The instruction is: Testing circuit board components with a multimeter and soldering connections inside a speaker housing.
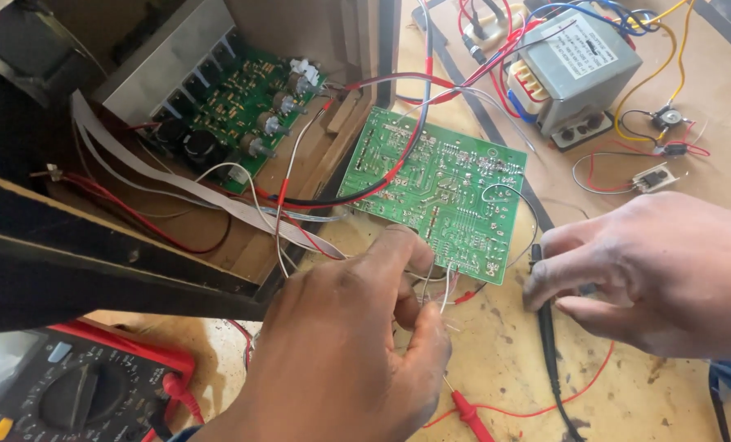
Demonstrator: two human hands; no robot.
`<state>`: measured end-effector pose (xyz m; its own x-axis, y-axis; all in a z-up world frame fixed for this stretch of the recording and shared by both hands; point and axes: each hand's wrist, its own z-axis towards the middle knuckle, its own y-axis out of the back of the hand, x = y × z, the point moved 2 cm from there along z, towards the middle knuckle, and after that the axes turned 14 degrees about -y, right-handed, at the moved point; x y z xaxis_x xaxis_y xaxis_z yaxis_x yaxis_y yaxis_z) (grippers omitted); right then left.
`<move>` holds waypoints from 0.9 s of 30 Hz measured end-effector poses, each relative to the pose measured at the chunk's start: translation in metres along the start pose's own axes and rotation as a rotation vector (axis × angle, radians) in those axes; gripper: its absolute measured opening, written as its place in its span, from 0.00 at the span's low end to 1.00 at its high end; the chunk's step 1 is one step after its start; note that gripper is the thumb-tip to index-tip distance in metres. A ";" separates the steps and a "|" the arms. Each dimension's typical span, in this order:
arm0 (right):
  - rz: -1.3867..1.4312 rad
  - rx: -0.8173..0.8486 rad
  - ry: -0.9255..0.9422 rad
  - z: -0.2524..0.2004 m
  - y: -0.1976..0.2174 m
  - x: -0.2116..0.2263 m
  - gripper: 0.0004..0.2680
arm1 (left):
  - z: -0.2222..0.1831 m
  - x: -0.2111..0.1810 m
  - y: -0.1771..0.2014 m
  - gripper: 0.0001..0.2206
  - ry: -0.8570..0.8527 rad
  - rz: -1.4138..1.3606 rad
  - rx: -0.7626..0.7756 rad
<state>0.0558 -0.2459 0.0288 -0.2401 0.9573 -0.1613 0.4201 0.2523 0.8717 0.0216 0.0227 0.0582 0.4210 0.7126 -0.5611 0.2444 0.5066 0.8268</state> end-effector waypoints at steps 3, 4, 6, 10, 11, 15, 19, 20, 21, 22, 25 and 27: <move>-0.065 -0.029 -0.017 0.004 -0.010 0.001 0.08 | 0.004 0.003 -0.003 0.15 0.023 0.006 0.068; -0.066 -0.027 -0.018 0.003 -0.011 -0.001 0.08 | 0.005 0.003 -0.002 0.15 0.023 0.003 0.069; 0.023 -0.108 0.148 0.000 -0.011 -0.002 0.05 | 0.007 0.003 -0.001 0.15 0.058 0.022 0.159; 0.097 -0.067 0.275 -0.005 -0.006 0.002 0.02 | 0.005 0.005 -0.005 0.15 0.049 0.023 0.152; 0.220 -0.090 0.405 -0.009 0.000 0.005 0.03 | 0.004 0.006 -0.007 0.15 -0.039 0.045 0.111; 0.610 -0.204 0.684 -0.026 0.032 0.024 0.13 | -0.004 0.003 -0.013 0.18 -0.188 0.170 0.021; 0.843 -0.344 0.761 -0.044 0.050 0.043 0.13 | -0.014 -0.015 -0.005 0.14 -0.267 0.089 -0.012; 0.846 -0.392 0.763 -0.046 0.050 0.041 0.13 | -0.019 -0.024 -0.003 0.13 -0.409 0.125 -0.068; 0.848 -0.440 0.766 -0.047 0.050 0.038 0.13 | -0.024 -0.033 -0.002 0.12 -0.552 0.159 -0.121; 0.847 -0.443 0.767 -0.048 0.050 0.034 0.13 | -0.028 -0.028 -0.014 0.12 -0.553 0.161 -0.122; 0.847 -0.484 0.739 -0.049 0.051 0.026 0.08 | -0.041 -0.020 -0.055 0.05 -0.884 0.151 0.004; 0.923 -0.509 0.753 -0.047 0.048 0.026 0.08 | -0.045 -0.009 -0.084 0.02 -0.896 0.252 0.107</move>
<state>0.0282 -0.2155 0.0882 -0.5415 0.3911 0.7442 0.3554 -0.6957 0.6243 -0.0415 -0.0045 -0.0080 0.9778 0.1329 -0.1620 0.1144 0.3090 0.9442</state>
